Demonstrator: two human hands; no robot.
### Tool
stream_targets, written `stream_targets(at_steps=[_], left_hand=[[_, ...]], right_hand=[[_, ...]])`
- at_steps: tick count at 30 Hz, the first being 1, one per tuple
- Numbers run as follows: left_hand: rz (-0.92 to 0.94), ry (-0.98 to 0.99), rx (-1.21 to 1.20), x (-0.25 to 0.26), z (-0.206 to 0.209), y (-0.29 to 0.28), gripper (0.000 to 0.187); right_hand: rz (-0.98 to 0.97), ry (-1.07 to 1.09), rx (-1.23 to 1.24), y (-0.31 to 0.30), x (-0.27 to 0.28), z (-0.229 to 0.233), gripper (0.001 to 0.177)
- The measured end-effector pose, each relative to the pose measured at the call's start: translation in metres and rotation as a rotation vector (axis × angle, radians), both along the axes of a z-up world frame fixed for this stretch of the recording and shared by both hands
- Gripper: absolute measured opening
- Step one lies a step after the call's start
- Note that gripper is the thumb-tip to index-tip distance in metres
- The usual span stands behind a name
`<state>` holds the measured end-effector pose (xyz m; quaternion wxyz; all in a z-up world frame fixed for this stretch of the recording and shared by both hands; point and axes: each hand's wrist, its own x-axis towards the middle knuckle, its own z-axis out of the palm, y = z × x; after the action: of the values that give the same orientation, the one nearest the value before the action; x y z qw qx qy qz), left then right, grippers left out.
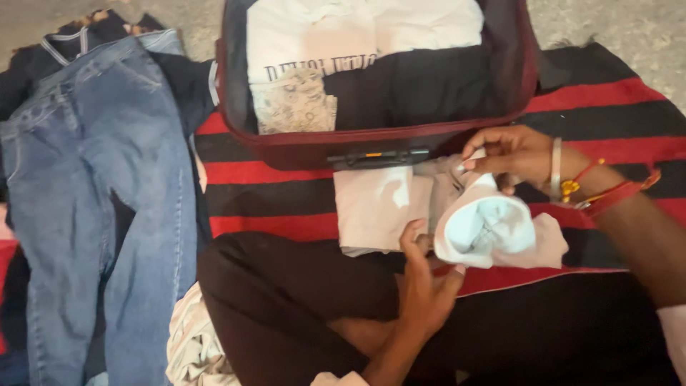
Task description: The person buttons a shirt, folds the sleeves and sides inward, and places the folded shirt into a suitcase.
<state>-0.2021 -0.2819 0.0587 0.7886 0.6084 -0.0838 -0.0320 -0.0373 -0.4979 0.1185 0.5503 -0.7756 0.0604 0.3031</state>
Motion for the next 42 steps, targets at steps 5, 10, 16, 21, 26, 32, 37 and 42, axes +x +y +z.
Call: stream_targets(at_steps=[5, 10, 16, 21, 26, 32, 37, 42], left_hand=[[0.051, 0.414, -0.135, 0.001, -0.015, 0.038, 0.048], [0.365, 0.633, -0.203, 0.005, -0.019, 0.077, 0.053], [0.289, 0.521, 0.177, 0.011, -0.006, 0.102, 0.071], [0.290, 0.249, 0.589, 0.030, 0.003, 0.116, 0.085], [0.230, 0.382, 1.018, 0.089, -0.010, 0.119, 0.100], [0.107, 0.411, 1.045, 0.116, -0.057, 0.122, 0.076], [-0.031, 0.138, 0.693, 0.111, -0.043, 0.134, 0.052], [-0.370, -0.106, 0.475, 0.122, 0.017, 0.141, 0.045]], right_hand=[[-0.153, -0.009, 0.075, 0.070, 0.007, -0.011, 0.020], [-0.247, 0.029, 0.365, 0.117, 0.023, -0.041, 0.027], [-0.091, 0.013, 0.518, 0.137, 0.014, -0.067, 0.059], [0.102, -0.043, 0.440, 0.138, 0.009, -0.083, 0.057], [0.215, -0.248, 0.380, 0.138, 0.005, -0.107, 0.042], [0.263, -0.699, -0.177, 0.105, -0.016, -0.066, 0.033], [0.197, -0.747, -0.310, 0.078, -0.025, -0.025, 0.036], [0.398, -0.904, -0.348, 0.064, -0.029, 0.021, 0.079]])
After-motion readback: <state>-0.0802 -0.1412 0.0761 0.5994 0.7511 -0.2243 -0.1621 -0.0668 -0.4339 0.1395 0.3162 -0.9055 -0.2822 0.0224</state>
